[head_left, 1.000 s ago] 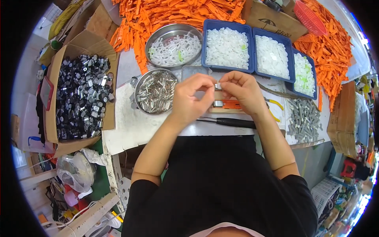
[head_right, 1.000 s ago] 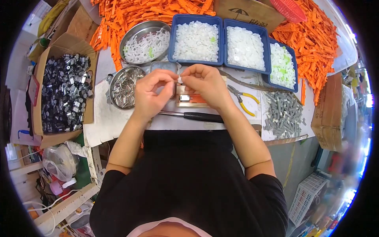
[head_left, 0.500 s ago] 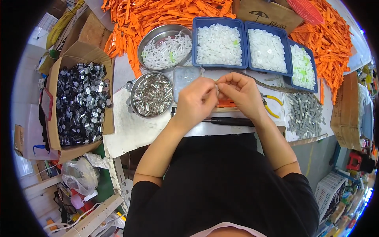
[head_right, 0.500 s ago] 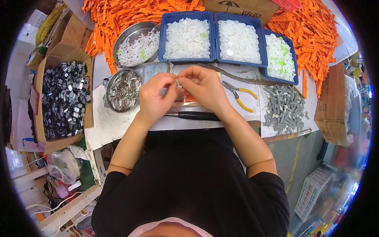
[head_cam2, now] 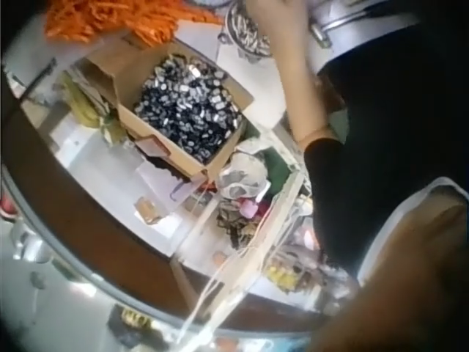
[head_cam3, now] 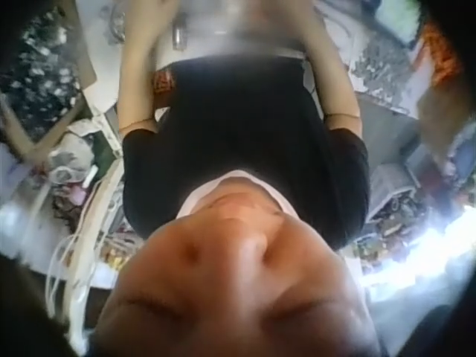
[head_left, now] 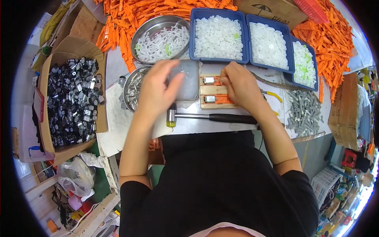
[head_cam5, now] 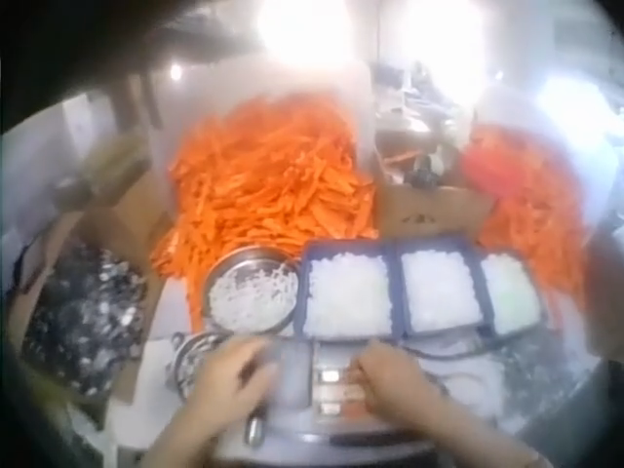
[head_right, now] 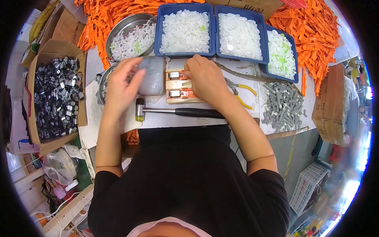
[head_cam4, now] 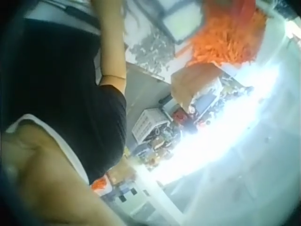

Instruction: The person assembles small plastic and metal components by hand, using a soft-faced hammer and pliers to join white plastic pieces, orange plastic casings, metal pins, and silver blocks into plastic assemblies at a workbench.

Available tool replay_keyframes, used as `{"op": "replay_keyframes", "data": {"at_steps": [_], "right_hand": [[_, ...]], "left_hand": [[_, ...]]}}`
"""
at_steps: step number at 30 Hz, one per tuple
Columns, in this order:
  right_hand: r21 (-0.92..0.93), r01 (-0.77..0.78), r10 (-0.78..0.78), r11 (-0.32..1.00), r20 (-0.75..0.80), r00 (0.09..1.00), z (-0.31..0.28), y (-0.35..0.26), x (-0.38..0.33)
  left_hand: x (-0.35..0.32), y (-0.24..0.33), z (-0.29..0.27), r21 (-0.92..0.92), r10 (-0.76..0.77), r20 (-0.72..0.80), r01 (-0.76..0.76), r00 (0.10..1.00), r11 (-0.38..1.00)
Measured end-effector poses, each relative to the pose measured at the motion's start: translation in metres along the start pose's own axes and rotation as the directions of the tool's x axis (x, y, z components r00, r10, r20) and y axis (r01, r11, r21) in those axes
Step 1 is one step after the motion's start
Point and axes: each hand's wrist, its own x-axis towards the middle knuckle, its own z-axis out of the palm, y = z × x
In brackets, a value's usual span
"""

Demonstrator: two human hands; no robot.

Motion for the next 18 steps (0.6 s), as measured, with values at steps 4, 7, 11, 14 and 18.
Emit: {"op": "replay_keyframes", "data": {"at_steps": [4,7,11,14,18], "right_hand": [[-0.068,-0.011,0.01,0.998,-0.01,1.0,0.008,-0.002,0.004],[-0.184,0.01,-0.005,0.983,0.027,1.0,0.01,-0.007,0.002],[-0.211,-0.056,0.057,0.976,-0.001,0.998,0.015,-0.006,-0.002],[-0.188,-0.059,0.069,0.98,0.049,0.996,0.006,-0.012,0.003],[-0.106,-0.078,0.096,0.991,0.182,0.979,-0.014,-0.013,0.023]], "left_hand": [[-0.017,-0.024,-0.036,0.223,-0.028,0.036,0.019,0.999,0.975],[-0.028,-0.025,-0.059,0.376,-0.12,0.089,0.079,0.989,0.923],[-0.033,-0.021,-0.047,0.356,-0.022,0.118,-0.022,0.993,0.934],[-0.028,-0.003,-0.015,0.266,0.169,0.207,-0.221,0.964,0.938],[-0.024,0.015,0.032,0.341,0.263,0.291,-0.357,0.92,0.87]]}}
